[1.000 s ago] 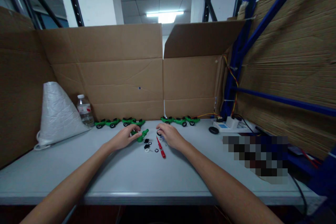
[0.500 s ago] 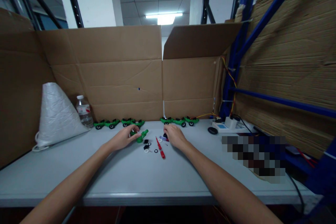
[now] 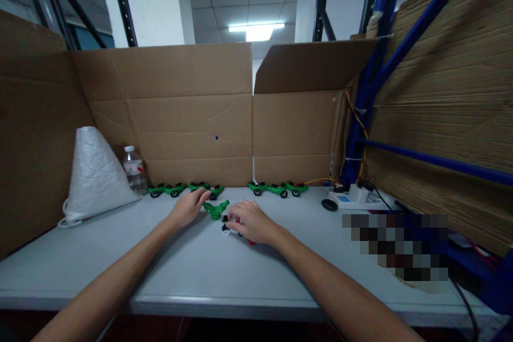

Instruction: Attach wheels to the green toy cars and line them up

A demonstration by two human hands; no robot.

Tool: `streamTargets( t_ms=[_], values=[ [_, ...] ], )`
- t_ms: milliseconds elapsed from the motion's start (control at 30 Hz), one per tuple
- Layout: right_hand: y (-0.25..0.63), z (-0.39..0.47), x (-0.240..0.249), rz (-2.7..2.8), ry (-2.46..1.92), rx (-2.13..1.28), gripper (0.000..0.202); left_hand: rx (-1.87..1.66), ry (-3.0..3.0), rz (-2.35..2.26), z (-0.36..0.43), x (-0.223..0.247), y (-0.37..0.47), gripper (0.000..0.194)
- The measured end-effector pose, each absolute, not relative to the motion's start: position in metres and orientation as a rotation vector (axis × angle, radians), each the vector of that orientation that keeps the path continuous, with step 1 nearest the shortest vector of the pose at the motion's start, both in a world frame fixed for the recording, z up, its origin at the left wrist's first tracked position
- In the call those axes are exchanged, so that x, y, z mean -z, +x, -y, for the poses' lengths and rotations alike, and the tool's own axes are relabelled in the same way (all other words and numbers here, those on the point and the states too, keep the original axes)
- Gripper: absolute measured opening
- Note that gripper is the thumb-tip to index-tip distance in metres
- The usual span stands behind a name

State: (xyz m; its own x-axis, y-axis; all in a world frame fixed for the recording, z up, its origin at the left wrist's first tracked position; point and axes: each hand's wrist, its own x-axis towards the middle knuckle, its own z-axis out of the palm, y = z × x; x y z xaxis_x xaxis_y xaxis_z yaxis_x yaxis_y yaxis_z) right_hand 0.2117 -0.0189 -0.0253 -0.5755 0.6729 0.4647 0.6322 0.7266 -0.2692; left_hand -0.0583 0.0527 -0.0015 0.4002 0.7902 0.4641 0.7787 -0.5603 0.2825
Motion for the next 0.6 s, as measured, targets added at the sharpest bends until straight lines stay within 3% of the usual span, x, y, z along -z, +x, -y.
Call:
streamTargets(
  t_ms=[400, 600],
  values=[
    [0.2097, 0.0212, 0.0271, 2.498, -0.954, -0.073, 0.022, -0.984, 2.593, -1.454, -0.0526, 0.0038, -0.0567, 0.029],
    [0.2109, 0.0210, 0.0278, 2.477, -0.962, -0.095, 0.011, -0.998, 2.594, -1.442, -0.0549, 0.0056, -0.0571, 0.028]
  ],
)
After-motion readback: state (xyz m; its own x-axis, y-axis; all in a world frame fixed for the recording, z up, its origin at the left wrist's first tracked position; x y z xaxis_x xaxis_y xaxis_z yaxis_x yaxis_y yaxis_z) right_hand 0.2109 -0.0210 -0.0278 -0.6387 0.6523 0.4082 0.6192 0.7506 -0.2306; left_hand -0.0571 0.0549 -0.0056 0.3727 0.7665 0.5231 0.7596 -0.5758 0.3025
